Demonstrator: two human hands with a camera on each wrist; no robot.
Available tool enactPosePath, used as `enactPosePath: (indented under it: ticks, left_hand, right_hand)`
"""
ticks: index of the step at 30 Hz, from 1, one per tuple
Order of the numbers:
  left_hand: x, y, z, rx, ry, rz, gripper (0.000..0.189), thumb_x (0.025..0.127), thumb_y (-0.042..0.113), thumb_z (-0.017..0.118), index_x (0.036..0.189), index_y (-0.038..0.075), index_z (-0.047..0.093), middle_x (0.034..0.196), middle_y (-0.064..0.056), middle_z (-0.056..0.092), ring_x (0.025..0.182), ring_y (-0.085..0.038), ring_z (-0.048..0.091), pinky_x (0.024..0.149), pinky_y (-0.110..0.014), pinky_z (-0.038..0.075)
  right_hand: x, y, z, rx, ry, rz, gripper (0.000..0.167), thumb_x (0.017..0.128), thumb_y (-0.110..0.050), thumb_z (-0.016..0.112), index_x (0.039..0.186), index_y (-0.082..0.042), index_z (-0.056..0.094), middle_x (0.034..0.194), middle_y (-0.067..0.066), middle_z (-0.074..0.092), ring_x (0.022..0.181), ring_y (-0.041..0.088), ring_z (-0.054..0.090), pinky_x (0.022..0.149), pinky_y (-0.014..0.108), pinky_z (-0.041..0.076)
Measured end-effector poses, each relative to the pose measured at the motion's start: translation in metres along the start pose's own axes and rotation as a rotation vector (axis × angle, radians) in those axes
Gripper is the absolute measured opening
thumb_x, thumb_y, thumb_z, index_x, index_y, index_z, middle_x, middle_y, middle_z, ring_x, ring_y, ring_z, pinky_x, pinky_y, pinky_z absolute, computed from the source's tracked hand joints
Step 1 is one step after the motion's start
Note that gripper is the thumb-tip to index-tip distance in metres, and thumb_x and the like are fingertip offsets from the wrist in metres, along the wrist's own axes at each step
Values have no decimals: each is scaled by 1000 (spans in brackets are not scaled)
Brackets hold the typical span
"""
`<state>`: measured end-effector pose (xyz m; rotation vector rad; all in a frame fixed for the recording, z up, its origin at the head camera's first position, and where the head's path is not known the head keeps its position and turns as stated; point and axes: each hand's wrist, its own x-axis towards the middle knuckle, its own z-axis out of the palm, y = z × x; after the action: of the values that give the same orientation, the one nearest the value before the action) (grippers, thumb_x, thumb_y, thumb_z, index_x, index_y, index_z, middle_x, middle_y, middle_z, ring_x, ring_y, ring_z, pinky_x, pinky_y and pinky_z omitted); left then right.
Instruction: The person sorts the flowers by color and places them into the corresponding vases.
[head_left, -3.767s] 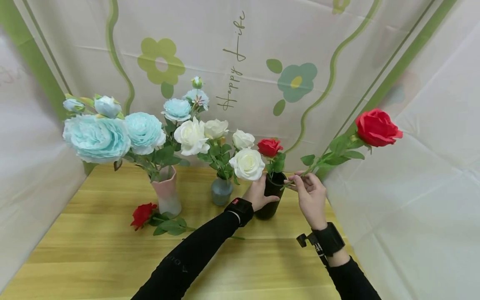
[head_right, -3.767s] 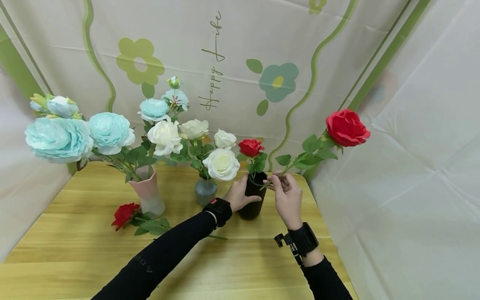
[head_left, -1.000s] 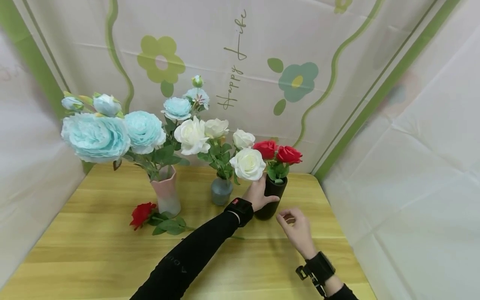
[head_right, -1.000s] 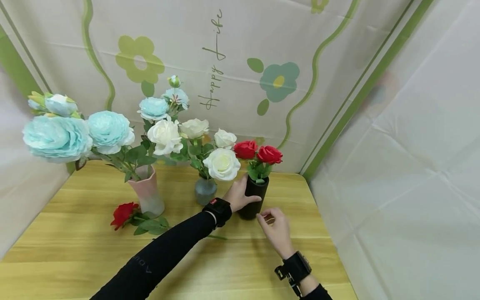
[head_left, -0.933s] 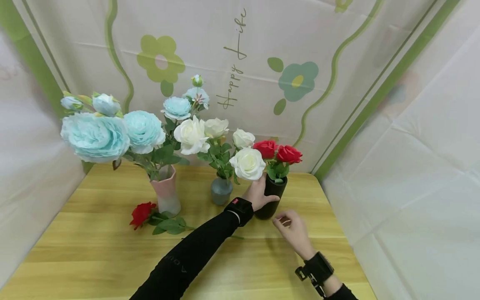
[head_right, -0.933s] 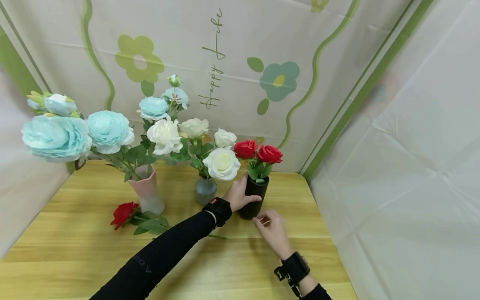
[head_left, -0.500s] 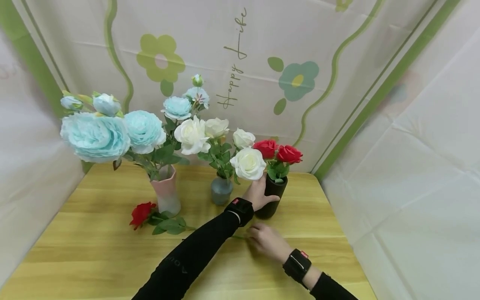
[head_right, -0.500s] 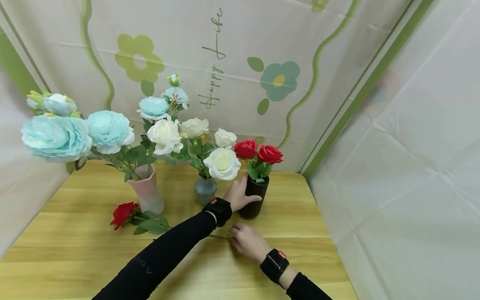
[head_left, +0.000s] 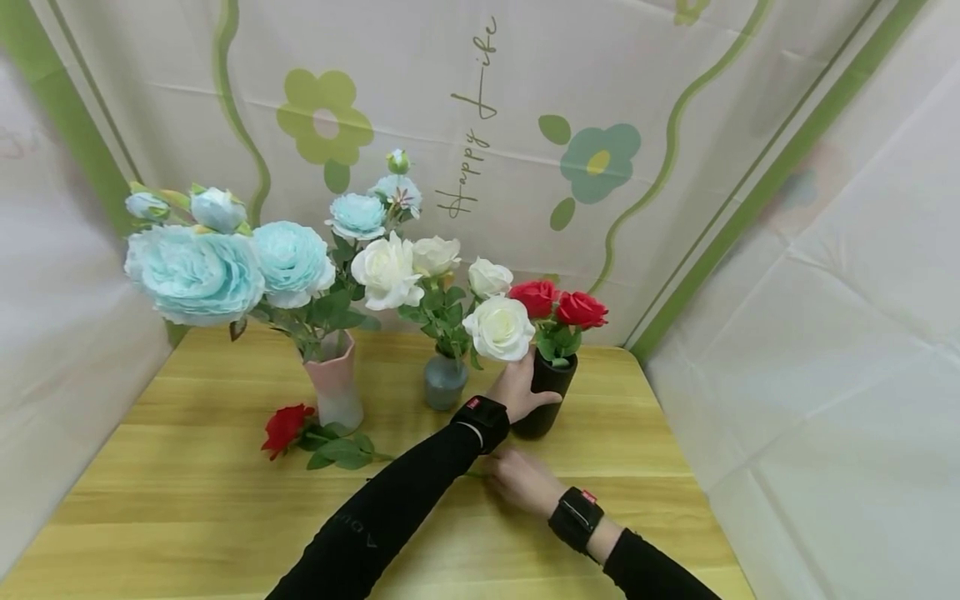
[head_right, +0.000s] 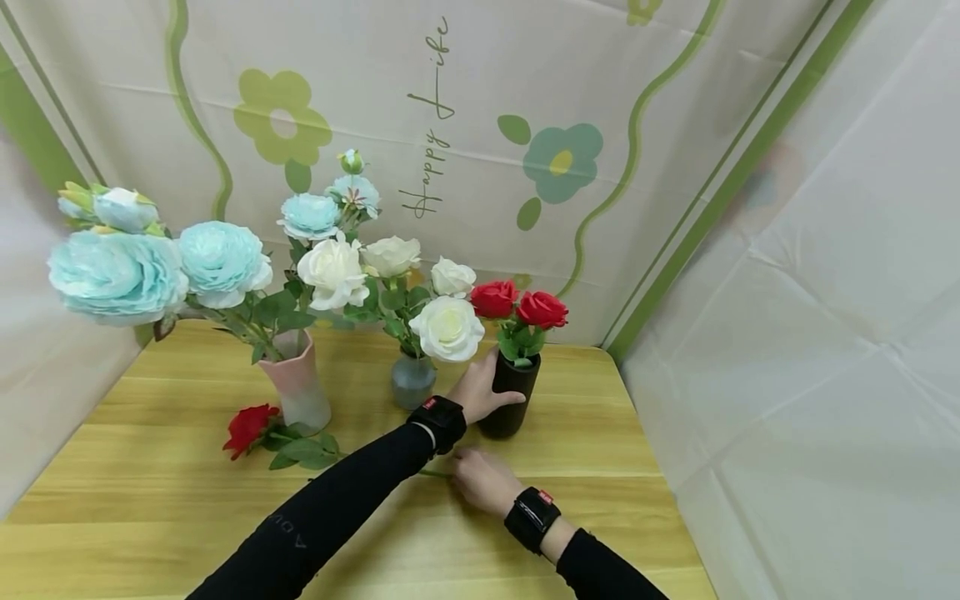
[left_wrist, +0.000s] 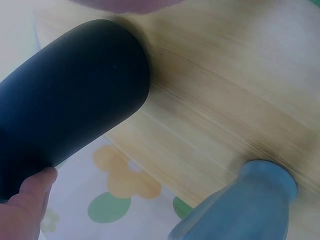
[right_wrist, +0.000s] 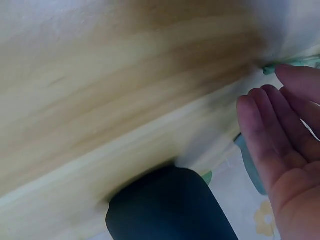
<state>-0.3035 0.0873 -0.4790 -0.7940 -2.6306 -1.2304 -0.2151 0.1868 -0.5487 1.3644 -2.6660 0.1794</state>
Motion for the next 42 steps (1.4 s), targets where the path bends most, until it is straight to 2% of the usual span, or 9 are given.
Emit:
enactPosePath:
  ticks: [4,10,15,20,24,26,31,34,42]
  left_hand:
    - [0,2,-1,-8,-9,-7,104,84,38,80,155,-2,16,161,-19,9,147,-26,14,113,-33,30]
    - [1,-1,2,-12,29,28,106,83,37,81,155,-2,15,161,-20,7,147,-26,12,113,-33,30]
    - [1,0,2,-22,19,24,108,82,38,81,156,-1,13,162,-19,5,147,-26,11,113,-34,30]
    - [1,1,1,-11,14,21,107,83,38,81,156,-2,14,162,-20,6,147,-26,10,114,-33,29]
    - [0,1,0,-10,6,17,105,84,38,80,155,-3,14,162,-20,4,148,-26,7,114,-34,28]
    - [0,1,-1,-11,6,15,105,84,37,80,155,-3,14,162,-20,3,148,-26,6,114,-35,27]
    - [-1,0,0,-2,15,12,104,83,37,81,154,-4,16,161,-20,7,147,-27,11,113,-34,29]
    - [-2,0,0,5,9,6,103,83,37,81,154,-4,19,161,-21,8,147,-27,13,113,-34,31]
    - [-3,-1,1,2,39,35,97,84,35,81,151,-8,25,157,-25,20,144,-31,24,110,-37,35]
  right_hand:
    - [3,-1,2,21,-32,5,13,87,-6,73,97,-13,70,89,-2,62,73,7,60,60,19,47]
    - [9,-2,9,5,14,-21,13,87,-7,72,96,-14,67,82,-3,62,68,6,58,54,18,45]
    - [10,-3,11,-37,33,-39,15,85,-3,70,95,-14,66,81,-2,60,64,7,55,49,17,41]
    - [5,0,8,-80,-36,-1,12,84,-7,71,92,-15,68,79,-3,58,60,7,51,46,18,38]
    - [-6,3,-1,-114,-114,13,12,81,-8,74,91,-14,70,78,-2,57,62,10,54,49,23,45]
    - [-13,5,-7,-112,-158,23,18,78,-4,75,93,-13,70,79,-2,57,65,11,55,53,25,47]
    - [-27,10,-20,-165,-234,68,23,72,1,80,79,-14,64,73,-2,57,63,13,56,51,27,48]
    - [-28,9,-22,-211,-236,69,23,74,-2,80,76,-15,63,71,-2,58,63,13,57,48,27,47]
    - [-18,0,-21,-198,-173,16,21,77,2,76,88,-15,69,77,-3,59,66,11,57,49,25,46]
